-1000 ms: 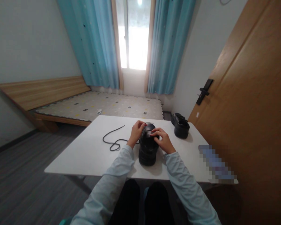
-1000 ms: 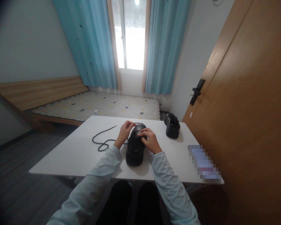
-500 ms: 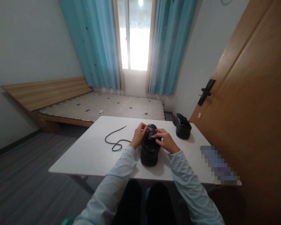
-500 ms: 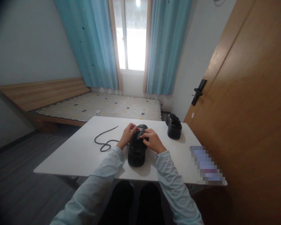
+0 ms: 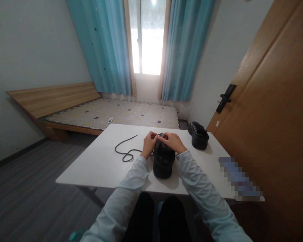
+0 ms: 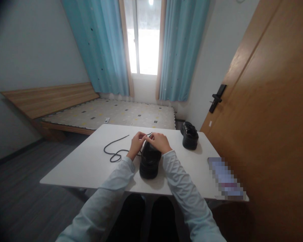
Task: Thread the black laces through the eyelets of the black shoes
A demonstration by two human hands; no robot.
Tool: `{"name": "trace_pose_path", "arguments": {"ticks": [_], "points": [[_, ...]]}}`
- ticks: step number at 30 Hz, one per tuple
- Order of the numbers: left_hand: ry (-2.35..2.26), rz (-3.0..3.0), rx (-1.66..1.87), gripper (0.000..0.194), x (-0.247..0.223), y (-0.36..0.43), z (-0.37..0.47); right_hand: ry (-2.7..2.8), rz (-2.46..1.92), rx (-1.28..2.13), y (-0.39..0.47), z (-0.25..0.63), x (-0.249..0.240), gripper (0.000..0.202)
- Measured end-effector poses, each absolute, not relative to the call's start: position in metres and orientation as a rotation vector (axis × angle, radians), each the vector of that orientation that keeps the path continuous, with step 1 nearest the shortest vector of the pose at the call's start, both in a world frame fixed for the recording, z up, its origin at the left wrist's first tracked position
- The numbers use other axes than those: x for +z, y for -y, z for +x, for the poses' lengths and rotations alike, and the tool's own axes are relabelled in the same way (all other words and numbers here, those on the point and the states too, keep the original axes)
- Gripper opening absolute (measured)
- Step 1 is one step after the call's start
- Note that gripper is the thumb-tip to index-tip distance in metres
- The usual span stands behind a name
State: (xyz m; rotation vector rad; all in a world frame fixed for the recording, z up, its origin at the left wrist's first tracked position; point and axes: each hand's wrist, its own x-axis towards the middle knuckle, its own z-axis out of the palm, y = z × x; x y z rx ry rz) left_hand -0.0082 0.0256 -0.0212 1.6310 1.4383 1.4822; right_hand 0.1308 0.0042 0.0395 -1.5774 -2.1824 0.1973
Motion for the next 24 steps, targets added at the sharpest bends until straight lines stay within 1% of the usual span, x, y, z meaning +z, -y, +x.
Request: {"name": "trace_pose_path", "arguments": {"ticks": [3,8,10,16,19,24], "points": [[-1.463,1.596,1.486,0.007,-0.024,-0.029,-0.011,2.187,-1.576,0.258,-0.011,0.127,0.037,0.044],[-1.250,1.321,1.524,0.012,-0.028,-0.032,-0.013,2.184,-1.502,0.457,-0.022,0.136,0.031,0.022],[-1.173,1.202,1.514,0.015,-0.026,-0.031,-0.014,2.177,-1.437,0.523,-0.026,0.141,0.028,0.017],[-1.045,1.063,1.417,0.033,-0.016,-0.022,-0.020,2.174,-1.385,0.591,-0.032,0.147,0.019,0.021],[-1.053,1.028,1.323,0.028,-0.014,-0.021,-0.022,2.165,-1.405,0.571,-0.032,0.148,0.017,0.024],[-1.128,1.034,1.255,0.024,-0.013,-0.019,-0.022,2.154,-1.393,0.513,-0.029,0.149,0.016,0.024]]}}
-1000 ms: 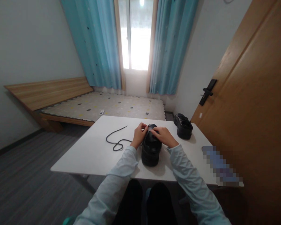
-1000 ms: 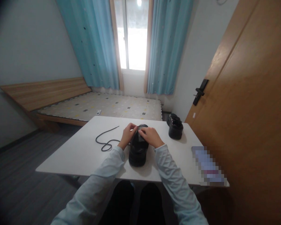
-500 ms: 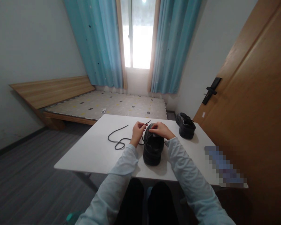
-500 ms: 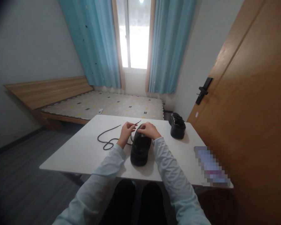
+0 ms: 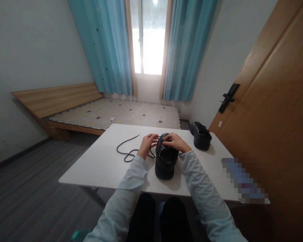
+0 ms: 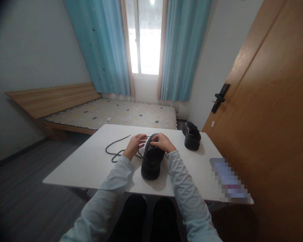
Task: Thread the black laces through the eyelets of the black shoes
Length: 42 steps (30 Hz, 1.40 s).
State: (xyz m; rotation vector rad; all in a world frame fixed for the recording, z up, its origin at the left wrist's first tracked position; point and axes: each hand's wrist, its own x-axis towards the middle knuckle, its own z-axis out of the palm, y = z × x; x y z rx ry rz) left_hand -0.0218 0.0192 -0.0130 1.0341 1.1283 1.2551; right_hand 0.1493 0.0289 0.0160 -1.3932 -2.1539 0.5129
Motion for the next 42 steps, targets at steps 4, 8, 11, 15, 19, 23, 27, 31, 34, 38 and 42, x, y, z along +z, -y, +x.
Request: {"name": "trace_pose_path", "arguments": {"ticks": [4,8,11,15,19,23,27,31,34,38,42], "points": [[-1.227,1.167,1.235,0.031,-0.016,-0.020,-0.025,2.135,-1.389,0.506,-0.027,0.150,0.017,0.023],[-1.304,1.400,1.202,0.026,-0.019,-0.024,-0.032,2.129,-1.393,0.529,-0.026,0.150,0.018,0.022],[-1.332,1.541,1.189,0.018,-0.019,-0.026,-0.035,2.123,-1.386,0.526,-0.026,0.150,0.018,0.021],[-1.320,1.683,1.215,0.014,-0.020,-0.027,-0.034,2.120,-1.375,0.521,-0.026,0.151,0.017,0.020],[-1.316,1.894,1.219,0.013,-0.020,-0.025,-0.034,2.133,-1.368,0.534,-0.026,0.151,0.018,0.020],[-1.359,2.062,1.219,0.012,-0.019,-0.025,-0.034,2.140,-1.352,0.524,-0.026,0.151,0.018,0.021],[-1.410,2.159,1.235,0.008,-0.017,-0.025,-0.033,2.143,-1.305,0.516,-0.027,0.152,0.019,0.018],[-1.436,2.087,1.214,0.006,-0.015,-0.023,-0.033,2.166,-1.269,0.491,-0.026,0.154,0.020,0.019],[-1.423,2.072,1.234,0.004,-0.015,-0.022,-0.033,2.186,-1.359,0.395,-0.023,0.152,0.021,0.018],[-1.427,2.050,1.240,0.004,-0.016,-0.022,-0.032,2.226,-1.461,0.176,-0.018,0.146,0.024,0.016],[-1.424,2.040,1.215,0.009,-0.016,-0.023,-0.032,2.299,-1.477,0.040,-0.015,0.139,0.029,0.016]]}}
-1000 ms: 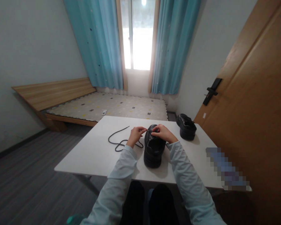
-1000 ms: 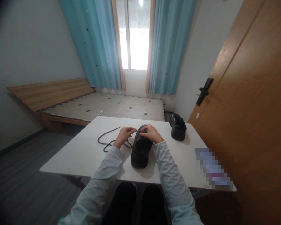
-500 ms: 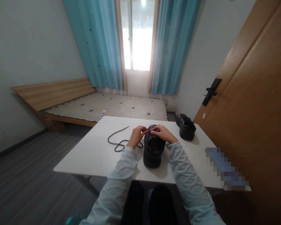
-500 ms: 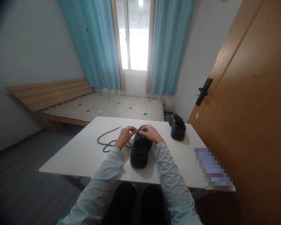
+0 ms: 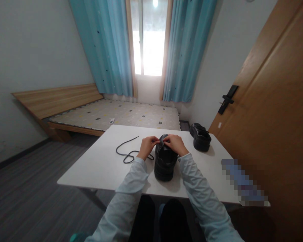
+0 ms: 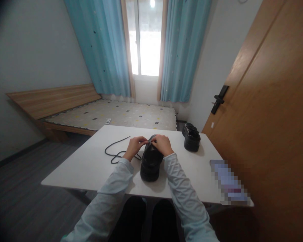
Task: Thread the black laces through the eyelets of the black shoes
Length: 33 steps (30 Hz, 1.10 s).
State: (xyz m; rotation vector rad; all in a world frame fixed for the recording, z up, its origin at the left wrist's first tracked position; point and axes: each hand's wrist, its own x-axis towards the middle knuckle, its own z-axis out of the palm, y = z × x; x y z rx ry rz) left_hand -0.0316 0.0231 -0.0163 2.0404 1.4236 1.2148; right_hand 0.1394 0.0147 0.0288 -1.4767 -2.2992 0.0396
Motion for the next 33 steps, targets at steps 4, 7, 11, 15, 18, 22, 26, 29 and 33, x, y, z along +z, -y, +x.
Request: {"name": "trace_pose_path", "arguments": {"ticks": [4,7,11,15,18,22,26,29,33], "points": [[-1.440,2.083,1.164,0.013,-0.016,-0.024,-0.033,2.336,-1.499,0.007,-0.013,0.134,0.032,0.015],[-1.430,2.080,1.174,0.010,-0.016,-0.024,-0.033,2.325,-1.525,0.003,-0.011,0.130,0.034,0.015],[-1.447,1.999,1.198,0.010,-0.016,-0.023,-0.031,2.345,-1.623,-0.065,-0.008,0.126,0.036,0.017],[-1.481,1.967,1.213,0.017,-0.016,-0.023,-0.029,2.338,-1.695,-0.132,-0.005,0.122,0.038,0.020],[-1.496,1.920,1.200,0.020,-0.019,-0.024,-0.028,2.309,-1.746,-0.128,-0.004,0.120,0.037,0.023],[-1.481,1.849,1.187,0.025,-0.025,-0.028,-0.027,2.271,-1.753,-0.093,-0.004,0.119,0.035,0.023],[-1.425,1.840,1.217,0.024,-0.023,-0.028,-0.024,2.206,-1.747,-0.077,-0.006,0.119,0.032,0.015],[-1.288,1.885,1.291,0.024,-0.017,-0.023,-0.022,2.112,-1.737,-0.031,-0.008,0.122,0.029,0.012],[-1.101,1.924,1.274,0.031,-0.011,-0.017,-0.017,1.899,-1.631,0.134,-0.015,0.130,0.025,0.010]]}}
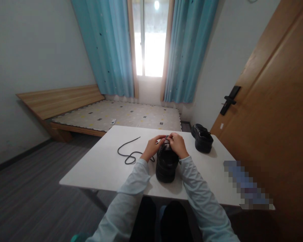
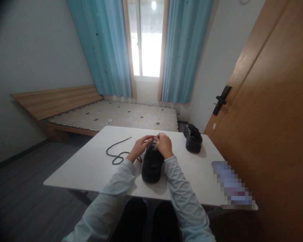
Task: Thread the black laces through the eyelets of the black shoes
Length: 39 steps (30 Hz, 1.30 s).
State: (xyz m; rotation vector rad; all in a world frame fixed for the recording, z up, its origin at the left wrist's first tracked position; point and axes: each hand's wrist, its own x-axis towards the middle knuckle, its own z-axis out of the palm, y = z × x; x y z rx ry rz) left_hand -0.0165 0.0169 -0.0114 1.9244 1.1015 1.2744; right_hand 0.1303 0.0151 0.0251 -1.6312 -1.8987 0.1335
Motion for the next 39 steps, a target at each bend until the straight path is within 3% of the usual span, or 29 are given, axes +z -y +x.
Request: {"name": "trace_pose_path", "arguments": {"ticks": [11,14,18,21,24,29,39], "points": [[-1.070,1.804,1.324,0.027,-0.014,-0.020,-0.003,1.735,-1.290,0.498,-0.021,0.148,0.019,0.014],[-1.104,1.814,1.344,0.028,-0.015,-0.020,-0.002,1.717,-1.318,0.517,-0.023,0.152,0.018,0.025],[-1.160,1.870,1.335,0.027,-0.012,-0.017,-0.002,1.679,-1.537,0.495,-0.025,0.161,0.015,0.018],[-1.186,1.943,1.272,0.027,-0.009,-0.015,-0.001,1.692,-1.731,0.483,-0.024,0.166,0.015,0.028],[-1.242,2.067,1.192,0.025,-0.006,-0.015,0.000,1.687,-1.821,0.505,-0.022,0.169,0.017,0.023],[-1.345,2.343,0.991,0.022,0.005,-0.015,0.002,1.612,-1.817,0.593,-0.023,0.175,0.019,0.008],[-1.506,2.510,0.709,0.022,0.023,-0.024,0.020,1.449,-1.690,0.988,-0.018,0.182,0.022,0.012]]}}
